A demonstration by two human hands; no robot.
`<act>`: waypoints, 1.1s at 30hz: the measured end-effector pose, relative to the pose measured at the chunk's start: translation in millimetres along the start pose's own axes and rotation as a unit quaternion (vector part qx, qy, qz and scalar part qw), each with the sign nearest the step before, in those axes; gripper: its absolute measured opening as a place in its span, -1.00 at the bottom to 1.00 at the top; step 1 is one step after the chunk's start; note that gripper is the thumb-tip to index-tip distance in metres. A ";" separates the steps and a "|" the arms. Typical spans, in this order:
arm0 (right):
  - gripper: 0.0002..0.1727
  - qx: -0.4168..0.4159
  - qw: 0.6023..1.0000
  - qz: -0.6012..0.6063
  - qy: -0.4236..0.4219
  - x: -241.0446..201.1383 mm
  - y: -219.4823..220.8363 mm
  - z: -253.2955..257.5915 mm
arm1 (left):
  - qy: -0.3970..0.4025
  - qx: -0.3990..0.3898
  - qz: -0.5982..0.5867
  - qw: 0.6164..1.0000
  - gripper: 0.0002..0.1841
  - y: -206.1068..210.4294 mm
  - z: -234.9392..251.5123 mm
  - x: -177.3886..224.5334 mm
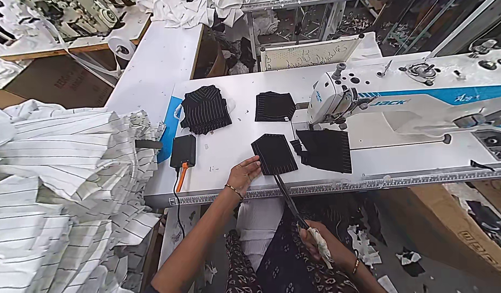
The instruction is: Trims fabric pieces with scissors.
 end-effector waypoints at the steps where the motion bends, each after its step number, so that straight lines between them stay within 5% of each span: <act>1: -0.49 -0.010 1.000 -0.006 -0.003 0.1 2.8 2.0 | -0.001 -0.001 -0.003 1.000 -0.74 0.2 -0.7 -1.1; 9: -0.59 0.031 0.999 -0.024 -0.011 -13.0 18.4 22.2 | 0.049 0.002 0.015 0.999 -0.73 1.7 -10.1 -13.3; 15: -0.48 0.069 0.989 -0.128 0.011 -12.4 20.4 31.2 | 0.111 -0.029 0.057 0.992 -0.68 0.2 -10.7 -23.8; 33: -0.57 0.135 0.980 -0.143 -0.025 -2.5 25.1 32.5 | 0.169 -0.047 0.080 0.981 -0.61 -1.2 -8.1 -31.1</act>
Point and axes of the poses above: each hand's wrist, its own z-axis towards the middle knuckle, its own y-axis out of the palm, x = y × z, the point moved 4 cm from there along z, towards the middle knuckle, and after that the axes turned 9 degrees about -z, right-handed, at the moved point
